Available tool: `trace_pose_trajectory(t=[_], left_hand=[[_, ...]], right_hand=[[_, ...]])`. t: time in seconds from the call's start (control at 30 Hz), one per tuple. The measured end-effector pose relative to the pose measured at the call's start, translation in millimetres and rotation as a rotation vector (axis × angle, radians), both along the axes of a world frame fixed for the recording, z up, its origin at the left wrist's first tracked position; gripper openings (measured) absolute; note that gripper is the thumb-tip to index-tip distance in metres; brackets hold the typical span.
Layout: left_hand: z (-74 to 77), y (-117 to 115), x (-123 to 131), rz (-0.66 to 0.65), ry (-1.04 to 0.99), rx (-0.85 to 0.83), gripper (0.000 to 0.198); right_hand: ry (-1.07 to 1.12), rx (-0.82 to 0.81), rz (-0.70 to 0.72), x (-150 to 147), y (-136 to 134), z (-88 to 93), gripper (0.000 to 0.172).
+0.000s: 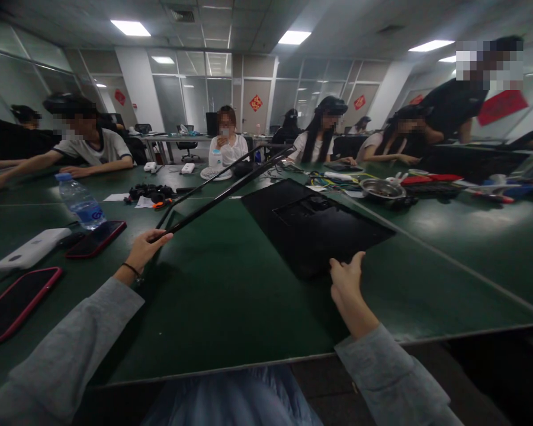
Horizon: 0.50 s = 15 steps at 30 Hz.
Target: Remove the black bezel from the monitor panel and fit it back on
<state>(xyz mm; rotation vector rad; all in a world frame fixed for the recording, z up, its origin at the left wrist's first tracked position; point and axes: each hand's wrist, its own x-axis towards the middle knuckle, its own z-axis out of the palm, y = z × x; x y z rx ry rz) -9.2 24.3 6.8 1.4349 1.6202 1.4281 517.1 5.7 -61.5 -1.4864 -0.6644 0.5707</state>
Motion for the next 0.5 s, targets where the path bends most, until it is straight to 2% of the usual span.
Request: trace_pose_trajectory(t=[0.1,0.2,0.37,0.43,0.5], left_hand=[[-1.7,0.7,-3.0,0.003,0.047,0.037,0.062],[-2.9,2.2,-6.9,-0.005,0.126,0.09,0.056],[-2.3,1.8,-10.0,-0.021,0.252,0.127,0.05],[-2.0,0.8,-10.2,-0.01,0.299,0.134,0.048],[-2.4,0.1,-10.5,0.008,0.351,0.137,0.047]], right_hand=[[0.014,-0.054,0.166,-16.5,4.0,6.4,0.109],[-0.025,-0.077,0.404,-19.0,17.0,22.5,0.103],[0.024,-0.169,0.73,-10.9,60.5,51.1,0.083],[-0.024,-0.168,0.741,-11.7,81.8,51.5,0.071],[-0.156,-0.034,0.608,-14.5,100.3,46.5,0.053]])
